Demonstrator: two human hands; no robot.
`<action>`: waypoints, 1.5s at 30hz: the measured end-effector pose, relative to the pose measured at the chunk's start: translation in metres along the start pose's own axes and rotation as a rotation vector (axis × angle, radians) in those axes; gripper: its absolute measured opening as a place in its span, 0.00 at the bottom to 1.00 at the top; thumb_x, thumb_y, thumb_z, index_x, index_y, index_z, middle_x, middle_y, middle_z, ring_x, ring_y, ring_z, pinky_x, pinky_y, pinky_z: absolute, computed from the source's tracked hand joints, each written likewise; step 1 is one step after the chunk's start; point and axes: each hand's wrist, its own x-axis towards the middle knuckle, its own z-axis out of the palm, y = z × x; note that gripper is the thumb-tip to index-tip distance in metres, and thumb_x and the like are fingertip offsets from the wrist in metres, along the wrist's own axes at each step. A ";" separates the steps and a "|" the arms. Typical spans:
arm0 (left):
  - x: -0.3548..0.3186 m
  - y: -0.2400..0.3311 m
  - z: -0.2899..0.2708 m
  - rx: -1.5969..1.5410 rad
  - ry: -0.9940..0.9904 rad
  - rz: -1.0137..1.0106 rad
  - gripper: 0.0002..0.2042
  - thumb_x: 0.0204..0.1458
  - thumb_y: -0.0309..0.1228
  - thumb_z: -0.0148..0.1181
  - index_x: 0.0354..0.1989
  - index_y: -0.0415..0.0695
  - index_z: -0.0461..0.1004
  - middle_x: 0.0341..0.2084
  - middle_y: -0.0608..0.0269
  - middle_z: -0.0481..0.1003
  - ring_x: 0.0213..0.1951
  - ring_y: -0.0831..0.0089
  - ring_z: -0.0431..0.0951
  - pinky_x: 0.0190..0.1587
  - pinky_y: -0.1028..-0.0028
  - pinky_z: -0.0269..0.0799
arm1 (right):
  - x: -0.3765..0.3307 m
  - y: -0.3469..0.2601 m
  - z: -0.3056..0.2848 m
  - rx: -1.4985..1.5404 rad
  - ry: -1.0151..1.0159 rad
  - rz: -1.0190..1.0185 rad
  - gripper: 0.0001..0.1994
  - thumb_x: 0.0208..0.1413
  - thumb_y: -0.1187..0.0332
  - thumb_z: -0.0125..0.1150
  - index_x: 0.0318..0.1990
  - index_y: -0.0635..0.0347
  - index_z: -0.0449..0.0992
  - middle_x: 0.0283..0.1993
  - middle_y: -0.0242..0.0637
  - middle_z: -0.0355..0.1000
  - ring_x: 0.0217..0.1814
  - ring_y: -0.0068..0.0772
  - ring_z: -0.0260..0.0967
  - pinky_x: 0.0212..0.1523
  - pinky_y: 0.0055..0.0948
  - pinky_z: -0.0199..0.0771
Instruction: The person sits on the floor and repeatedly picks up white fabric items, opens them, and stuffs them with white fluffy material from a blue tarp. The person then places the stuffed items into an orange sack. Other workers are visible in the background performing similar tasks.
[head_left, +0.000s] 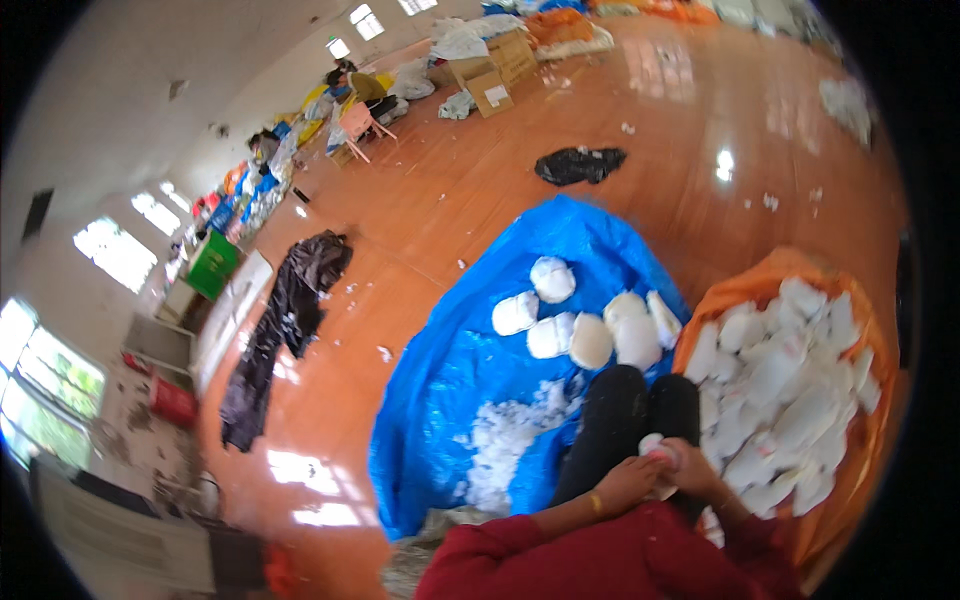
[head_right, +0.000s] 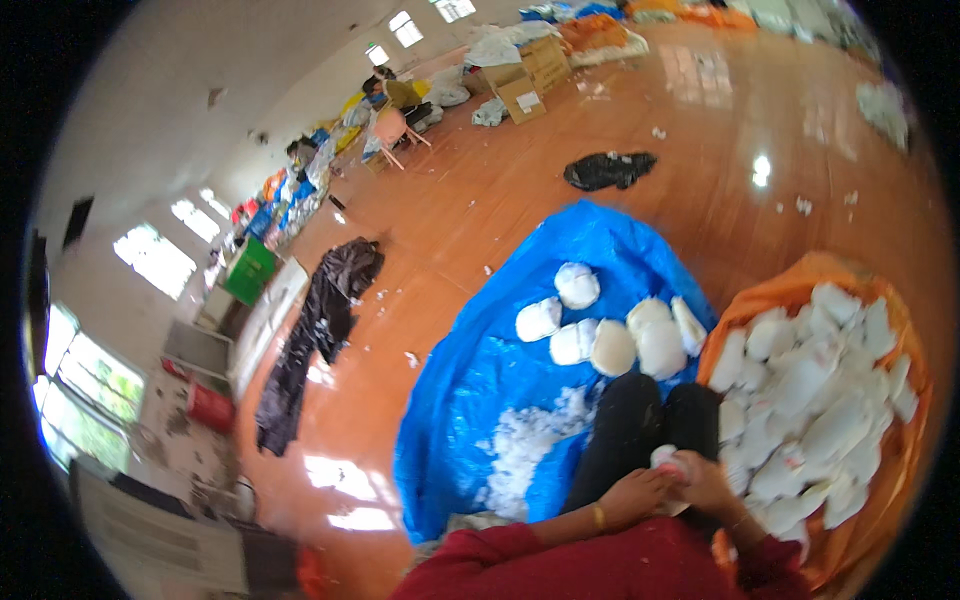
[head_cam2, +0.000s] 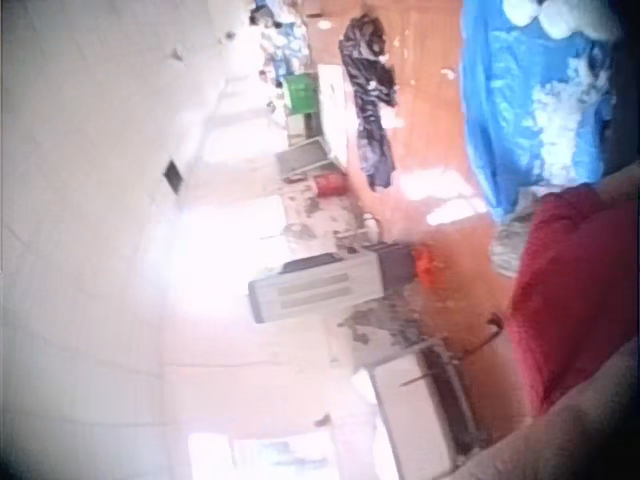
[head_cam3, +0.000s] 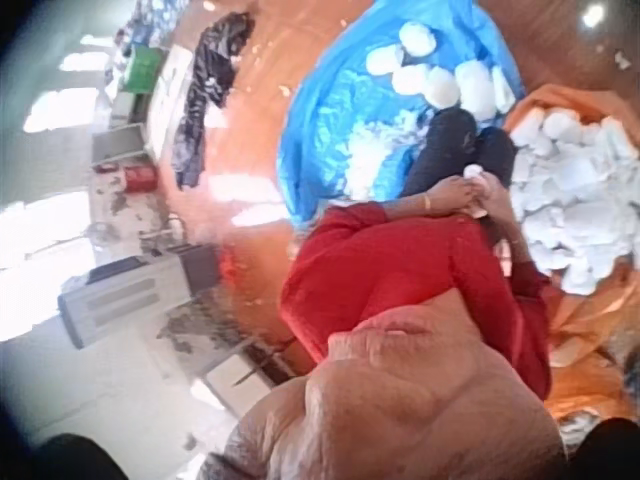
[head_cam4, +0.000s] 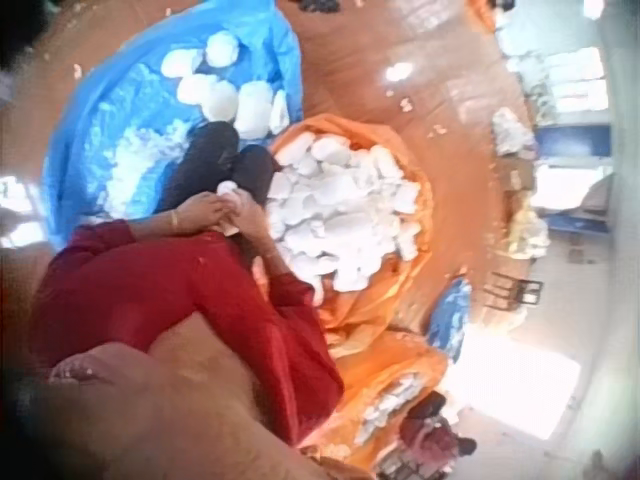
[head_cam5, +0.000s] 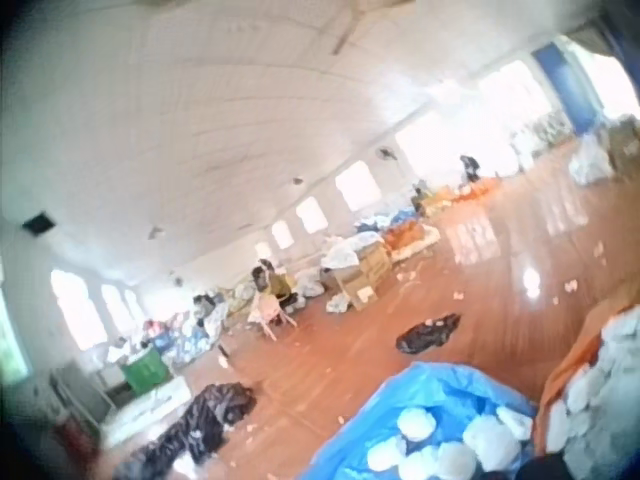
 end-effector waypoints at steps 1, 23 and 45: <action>0.007 0.003 -0.007 -0.090 -0.050 -0.013 0.22 0.46 0.31 0.54 0.52 0.41 0.66 0.50 0.56 0.68 0.50 0.63 0.70 0.51 0.67 0.64 | -0.002 0.016 0.001 -0.014 0.013 0.003 0.28 0.46 0.56 0.65 0.51 0.62 0.66 0.48 0.50 0.69 0.49 0.49 0.69 0.46 0.39 0.70; 0.019 0.048 -0.055 0.026 0.408 -0.086 0.10 0.46 0.33 0.57 0.36 0.44 0.71 0.30 0.60 0.71 0.32 0.62 0.72 0.34 0.64 0.66 | -0.046 -0.015 0.007 1.067 0.044 0.047 0.53 0.46 0.64 0.68 0.68 0.60 0.28 0.64 0.45 0.51 0.63 0.32 0.54 0.59 0.32 0.62; -0.021 -0.003 -0.080 -1.069 0.573 -0.352 0.56 0.30 0.44 0.76 0.65 0.39 0.44 0.57 0.53 0.58 0.57 0.64 0.62 0.55 0.68 0.64 | -0.003 -0.074 0.008 1.012 -0.101 0.122 0.30 0.44 0.76 0.67 0.57 0.61 0.63 0.54 0.31 0.68 0.54 0.21 0.63 0.56 0.25 0.63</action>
